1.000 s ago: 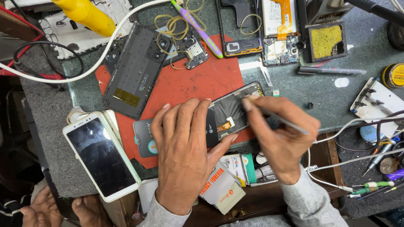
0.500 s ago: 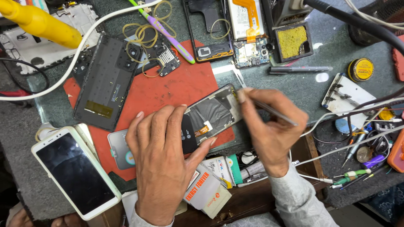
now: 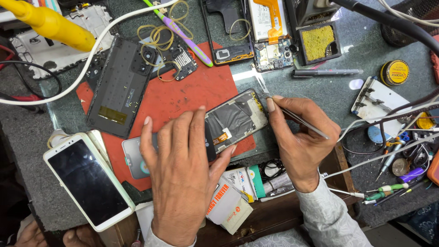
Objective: The person uses a metal prying tool to separate the back cover of a smartphone, then removes the battery. They handle cash and a wallet, then use a toothbrush to clean the phone's interior. The task occurs at a cluttered electronics repair workbench.
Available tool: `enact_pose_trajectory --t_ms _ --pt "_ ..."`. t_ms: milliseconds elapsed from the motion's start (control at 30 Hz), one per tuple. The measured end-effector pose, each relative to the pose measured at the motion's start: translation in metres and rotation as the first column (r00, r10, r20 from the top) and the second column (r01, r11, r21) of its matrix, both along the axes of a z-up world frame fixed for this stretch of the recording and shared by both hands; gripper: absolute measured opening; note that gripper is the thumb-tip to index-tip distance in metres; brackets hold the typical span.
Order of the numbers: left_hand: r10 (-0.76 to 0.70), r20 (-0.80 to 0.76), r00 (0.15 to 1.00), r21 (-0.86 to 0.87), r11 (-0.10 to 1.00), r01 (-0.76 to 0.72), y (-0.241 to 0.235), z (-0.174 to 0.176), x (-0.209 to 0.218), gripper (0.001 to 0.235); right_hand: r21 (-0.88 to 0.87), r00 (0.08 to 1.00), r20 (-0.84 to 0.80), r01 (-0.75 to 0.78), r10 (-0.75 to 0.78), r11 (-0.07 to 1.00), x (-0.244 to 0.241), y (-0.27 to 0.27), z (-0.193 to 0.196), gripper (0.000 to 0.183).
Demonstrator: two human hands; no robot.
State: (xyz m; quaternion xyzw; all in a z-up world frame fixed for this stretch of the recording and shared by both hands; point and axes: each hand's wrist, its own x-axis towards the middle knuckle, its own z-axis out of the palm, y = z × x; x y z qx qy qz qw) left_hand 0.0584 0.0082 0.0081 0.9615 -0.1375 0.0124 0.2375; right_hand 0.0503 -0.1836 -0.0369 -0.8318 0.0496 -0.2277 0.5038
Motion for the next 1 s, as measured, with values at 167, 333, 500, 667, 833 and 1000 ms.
enact_pose_trajectory --t_ms 167,333,500,667,833,1000 --pt "-0.115 0.095 0.989 -0.056 0.991 0.121 -0.015 0.005 0.005 0.071 0.018 0.999 -0.024 0.042 -0.042 0.999 -0.008 0.002 0.001 0.011" --pt "-0.200 0.044 0.979 -0.141 0.969 0.204 -0.024 -0.003 0.017 0.063 -0.131 1.000 -0.005 -0.026 0.026 0.991 -0.015 0.000 0.006 0.017" --pt "-0.181 0.010 0.984 -0.177 0.968 0.179 -0.024 -0.007 0.016 0.061 -0.139 0.998 -0.046 -0.040 0.034 0.989 -0.022 -0.003 0.005 0.018" --pt "-0.175 0.005 0.984 -0.183 0.968 0.173 -0.023 -0.008 0.017 0.061 -0.258 0.997 -0.025 -0.076 0.072 0.963 -0.030 -0.009 0.007 0.018" --pt "-0.180 -0.001 0.984 -0.183 0.967 0.177 -0.022 -0.009 0.017 0.059 -0.287 0.998 -0.044 -0.058 0.047 0.956 -0.041 -0.009 0.013 0.019" --pt "-0.180 -0.002 0.984 -0.174 0.969 0.177 -0.023 -0.008 0.015 0.060 -0.256 0.998 -0.051 -0.043 0.031 0.966 -0.046 -0.004 0.015 0.024"
